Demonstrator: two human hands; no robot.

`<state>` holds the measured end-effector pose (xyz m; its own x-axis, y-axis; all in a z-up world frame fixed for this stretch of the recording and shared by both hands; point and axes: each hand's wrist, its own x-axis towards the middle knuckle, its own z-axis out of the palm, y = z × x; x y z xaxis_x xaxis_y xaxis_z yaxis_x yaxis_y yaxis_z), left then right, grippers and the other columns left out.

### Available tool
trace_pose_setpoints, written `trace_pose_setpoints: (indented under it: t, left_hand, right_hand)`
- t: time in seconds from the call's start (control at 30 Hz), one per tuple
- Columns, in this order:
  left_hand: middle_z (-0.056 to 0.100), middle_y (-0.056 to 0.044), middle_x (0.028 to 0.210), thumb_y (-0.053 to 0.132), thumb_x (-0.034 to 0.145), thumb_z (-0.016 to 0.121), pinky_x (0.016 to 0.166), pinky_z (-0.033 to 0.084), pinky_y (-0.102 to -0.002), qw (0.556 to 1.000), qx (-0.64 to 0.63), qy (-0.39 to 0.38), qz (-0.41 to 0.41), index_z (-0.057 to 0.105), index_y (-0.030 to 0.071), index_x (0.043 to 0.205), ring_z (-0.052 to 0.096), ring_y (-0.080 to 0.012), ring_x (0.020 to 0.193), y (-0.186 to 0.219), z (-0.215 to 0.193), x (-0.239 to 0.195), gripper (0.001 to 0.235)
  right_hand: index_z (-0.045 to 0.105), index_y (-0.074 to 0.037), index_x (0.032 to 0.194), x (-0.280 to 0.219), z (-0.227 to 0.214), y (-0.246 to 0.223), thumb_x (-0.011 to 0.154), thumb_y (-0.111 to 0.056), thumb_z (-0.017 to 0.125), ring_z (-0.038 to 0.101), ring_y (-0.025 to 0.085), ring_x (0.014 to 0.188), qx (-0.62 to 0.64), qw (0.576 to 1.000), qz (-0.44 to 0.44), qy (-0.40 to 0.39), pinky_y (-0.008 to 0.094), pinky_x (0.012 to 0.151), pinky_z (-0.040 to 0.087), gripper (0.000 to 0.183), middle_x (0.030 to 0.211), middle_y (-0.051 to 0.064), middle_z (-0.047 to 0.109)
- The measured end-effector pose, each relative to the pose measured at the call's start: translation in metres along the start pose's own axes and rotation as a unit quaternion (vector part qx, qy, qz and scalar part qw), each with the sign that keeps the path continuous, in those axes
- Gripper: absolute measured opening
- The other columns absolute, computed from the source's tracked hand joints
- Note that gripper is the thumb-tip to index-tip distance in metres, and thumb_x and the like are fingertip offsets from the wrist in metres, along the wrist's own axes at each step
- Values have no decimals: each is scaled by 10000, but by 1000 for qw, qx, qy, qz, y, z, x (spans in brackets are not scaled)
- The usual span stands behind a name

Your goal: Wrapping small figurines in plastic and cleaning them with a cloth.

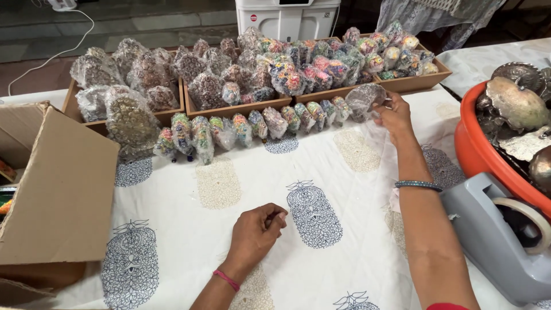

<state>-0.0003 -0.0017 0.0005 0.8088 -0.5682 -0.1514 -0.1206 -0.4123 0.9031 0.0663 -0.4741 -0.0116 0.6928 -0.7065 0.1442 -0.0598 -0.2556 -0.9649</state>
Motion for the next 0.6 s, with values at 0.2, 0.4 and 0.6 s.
trace_pose_setpoints:
  t: [0.2,0.4,0.6]
  left_hand:
    - [776,-28,763,279,935,628,611,543,-291,1000,9,4,4,772,95,1022,704,-110,623,4,-2,-3,249]
    - [782,-39,770,270,928,635,621,546,-290,999,19,16,23,771,96,1021,708,-116,627,-1,1,-2,240]
    - [785,-38,773,257,922,635,616,546,-297,1000,17,16,14,773,101,1016,711,-123,624,4,-1,-3,229]
  right_hand:
    - [667,-14,1132,2,7,19,917,-33,711,655,131,734,-97,994,57,5,272,504,498,220,923,66,727]
    - [658,48,1041,24,14,52,980,-43,656,703,146,715,-25,1000,8,4,254,539,595,109,894,94,709]
    - [658,46,1069,27,14,47,992,-32,630,698,138,747,-16,1000,-10,-15,261,576,615,113,945,84,704]
